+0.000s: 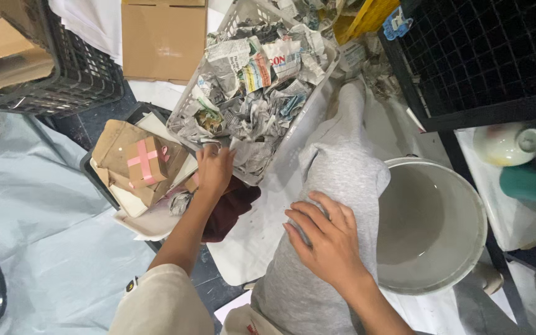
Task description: The person sits on the floor and wraps small ceramic items, such as cups and bowls, with newspaper. They pick up each item, fold newspaper around it, and place the wrapped item on a nearby shelf.
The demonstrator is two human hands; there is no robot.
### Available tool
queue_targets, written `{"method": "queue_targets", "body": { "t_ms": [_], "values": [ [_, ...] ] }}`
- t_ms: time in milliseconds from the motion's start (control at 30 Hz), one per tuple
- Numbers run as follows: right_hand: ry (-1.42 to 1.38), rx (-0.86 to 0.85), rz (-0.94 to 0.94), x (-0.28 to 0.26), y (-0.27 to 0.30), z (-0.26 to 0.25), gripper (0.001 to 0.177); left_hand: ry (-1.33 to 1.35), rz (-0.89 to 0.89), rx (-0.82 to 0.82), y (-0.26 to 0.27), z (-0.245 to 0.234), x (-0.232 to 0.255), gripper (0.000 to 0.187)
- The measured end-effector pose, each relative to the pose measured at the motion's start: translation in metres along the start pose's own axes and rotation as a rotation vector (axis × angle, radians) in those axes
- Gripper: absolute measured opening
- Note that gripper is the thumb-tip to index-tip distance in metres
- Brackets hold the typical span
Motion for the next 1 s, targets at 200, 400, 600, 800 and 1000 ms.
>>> {"method": "queue_targets", "body": {
  "t_ms": [200,400,600,800,1000],
  "values": [
    [-0.041,0.006,0.009,-0.001,-0.001,-0.003,0.028,0.325,-0.216,-0.043,0.003,-0.047,0.022,0.022],
    [-0.464,0.043,0.128,0.015,0.024,-0.002,0.041,1.36,-0.308,-0.142,0.031,-0.095,0.122,0.023],
    [-1.159,0.269,0.442,0.034,0.082,0.004,0.03,1.281,-0.07,-0.425,0.036,-0.128,0.229,0.029],
    [-0.919,0.427,0.27,0.04,0.11,-0.051,0.045,1.104,0.216,-0.533,0.045,-0.134,0.296,0.048],
    [-0.252,0.494,0.432,0.034,0.128,-0.113,0.022,1.658,0.317,-1.032,0.068,-0.093,0.343,0.069]
  ]
}}
Point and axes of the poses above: each hand's wrist, its own y-axis away from the middle knuckle, its own z-axis out of the palm, x = y × z, the point moved 3 cm from there along -y, towards the middle knuckle, and after that the axes turned 5 degrees about -x, right-handed, at the moved point
